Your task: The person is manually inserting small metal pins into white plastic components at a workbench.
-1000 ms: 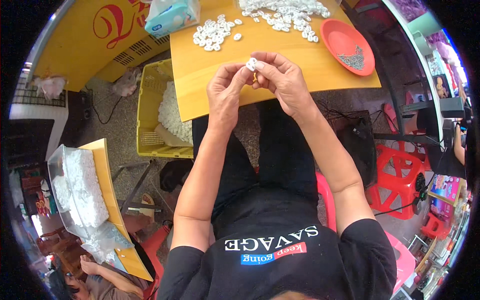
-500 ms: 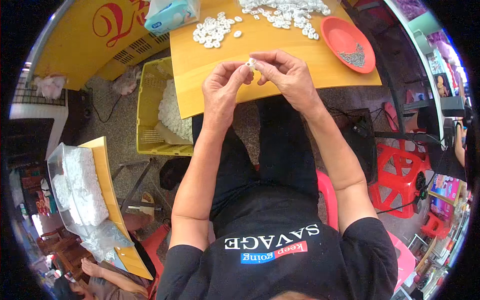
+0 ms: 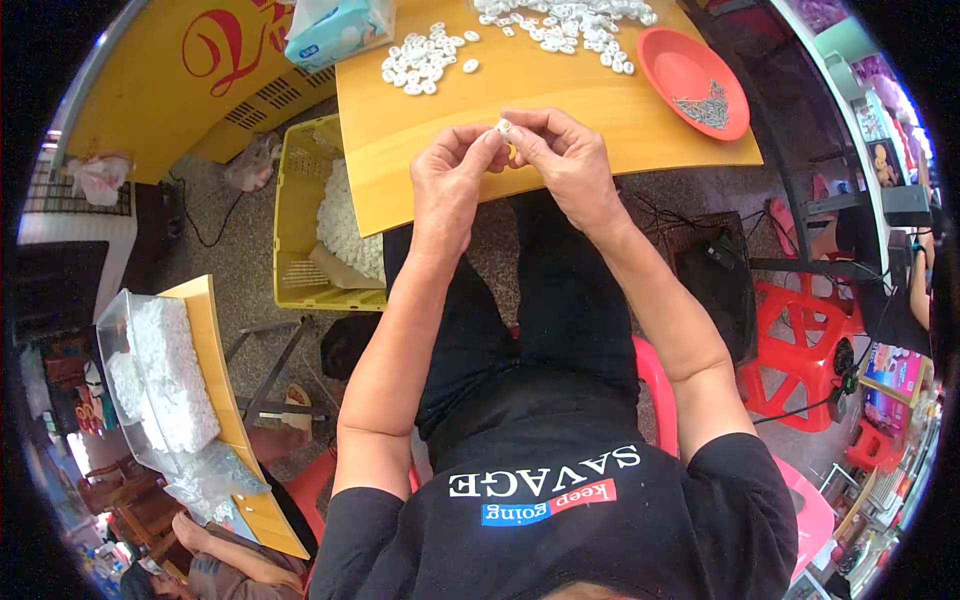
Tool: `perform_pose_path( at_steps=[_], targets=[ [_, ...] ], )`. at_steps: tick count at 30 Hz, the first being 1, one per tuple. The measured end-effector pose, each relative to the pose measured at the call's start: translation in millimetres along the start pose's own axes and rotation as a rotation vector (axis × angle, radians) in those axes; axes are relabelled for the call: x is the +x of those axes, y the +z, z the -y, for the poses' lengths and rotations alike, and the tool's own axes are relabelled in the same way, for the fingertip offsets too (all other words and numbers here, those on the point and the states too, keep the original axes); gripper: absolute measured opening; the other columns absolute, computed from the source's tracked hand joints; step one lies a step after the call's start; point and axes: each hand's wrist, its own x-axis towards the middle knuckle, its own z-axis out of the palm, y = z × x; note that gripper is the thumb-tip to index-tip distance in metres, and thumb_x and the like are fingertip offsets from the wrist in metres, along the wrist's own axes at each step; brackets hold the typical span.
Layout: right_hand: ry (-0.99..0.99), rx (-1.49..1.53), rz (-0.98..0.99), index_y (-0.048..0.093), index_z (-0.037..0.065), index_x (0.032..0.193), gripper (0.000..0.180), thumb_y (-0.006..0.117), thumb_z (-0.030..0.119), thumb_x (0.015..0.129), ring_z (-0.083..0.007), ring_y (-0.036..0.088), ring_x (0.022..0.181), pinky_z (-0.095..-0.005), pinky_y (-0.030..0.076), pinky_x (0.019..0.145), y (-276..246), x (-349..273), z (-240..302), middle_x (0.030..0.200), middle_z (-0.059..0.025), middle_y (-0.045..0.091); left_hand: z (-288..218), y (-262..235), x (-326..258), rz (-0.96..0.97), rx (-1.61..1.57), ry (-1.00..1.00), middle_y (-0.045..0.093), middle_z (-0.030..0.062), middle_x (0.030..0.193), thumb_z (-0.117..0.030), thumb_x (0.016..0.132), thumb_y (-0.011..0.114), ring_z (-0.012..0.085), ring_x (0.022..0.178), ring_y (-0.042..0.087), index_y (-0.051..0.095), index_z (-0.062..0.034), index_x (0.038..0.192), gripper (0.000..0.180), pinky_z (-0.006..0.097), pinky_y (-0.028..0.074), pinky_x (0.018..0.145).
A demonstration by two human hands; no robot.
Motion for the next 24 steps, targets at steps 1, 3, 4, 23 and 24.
perform_pose_path(
  at_steps=[1, 3, 4, 23, 24],
  targets=[
    [0.000, 0.001, -0.002, 0.064, -0.003, 0.109, 0.022, 0.063, 0.009, 0.091, -0.0066, 0.058, 0.075, -0.0199, 0.049, 0.070, -1.1, 0.8, -1.7, 0.089, -0.0016, 0.066, 2.2, 0.4, -0.8, -0.020, -0.014, -0.004, 0.066, 0.0063, 0.083, -0.012, 0.091, 0.064, 0.0112, 0.074, 0.061, 0.063, 0.0040, 0.096, 0.017, 0.024, 0.049, 0.072],
    [0.064, 0.105, 0.012, 0.061, -0.002, 0.114, 0.026, 0.064, 0.010, 0.090, -0.0061, 0.057, 0.073, -0.0206, 0.050, 0.070, -2.9, 1.3, -1.5, 0.088, -0.0020, 0.065, -2.7, 2.7, -3.8, -0.002, -0.006, 0.000, 0.066, 0.0060, 0.084, -0.012, 0.092, 0.063, 0.0109, 0.076, 0.060, 0.063, 0.0043, 0.099, 0.018, 0.024, 0.049, 0.073],
    [0.064, 0.106, 0.008, 0.061, -0.002, 0.114, 0.026, 0.064, 0.010, 0.090, -0.0061, 0.057, 0.073, -0.0206, 0.050, 0.070, -3.9, 0.8, -0.2, 0.088, -0.0020, 0.065, -4.9, 3.4, -5.2, 0.015, 0.001, 0.006, 0.066, 0.0057, 0.085, -0.013, 0.093, 0.062, 0.0106, 0.078, 0.060, 0.063, 0.0046, 0.101, 0.019, 0.024, 0.048, 0.074],
    [0.305, 0.674, 0.207, 0.033, 0.003, 0.139, 0.058, 0.063, 0.004, 0.089, -0.0110, 0.058, 0.083, -0.0308, 0.050, 0.081, 4.2, -15.4, 21.5, 0.100, -0.0067, 0.059, -6.1, 2.3, -21.1, 0.254, -0.422, 0.027, 0.060, 0.0132, 0.122, -0.017, 0.098, 0.054, 0.0096, 0.082, 0.059, 0.058, -0.0010, 0.116, 0.024, 0.022, 0.047, 0.077],
    [0.306, 0.687, 0.196, 0.032, 0.003, 0.138, 0.059, 0.064, 0.004, 0.088, -0.0103, 0.058, 0.084, -0.0277, 0.050, 0.079, 6.1, -14.9, 22.0, 0.102, -0.0076, 0.060, -5.8, 1.1, -21.3, 0.252, -0.423, 0.031, 0.060, 0.0132, 0.122, -0.017, 0.098, 0.054, 0.0096, 0.082, 0.059, 0.058, -0.0010, 0.116, 0.024, 0.022, 0.047, 0.077]
  ],
)
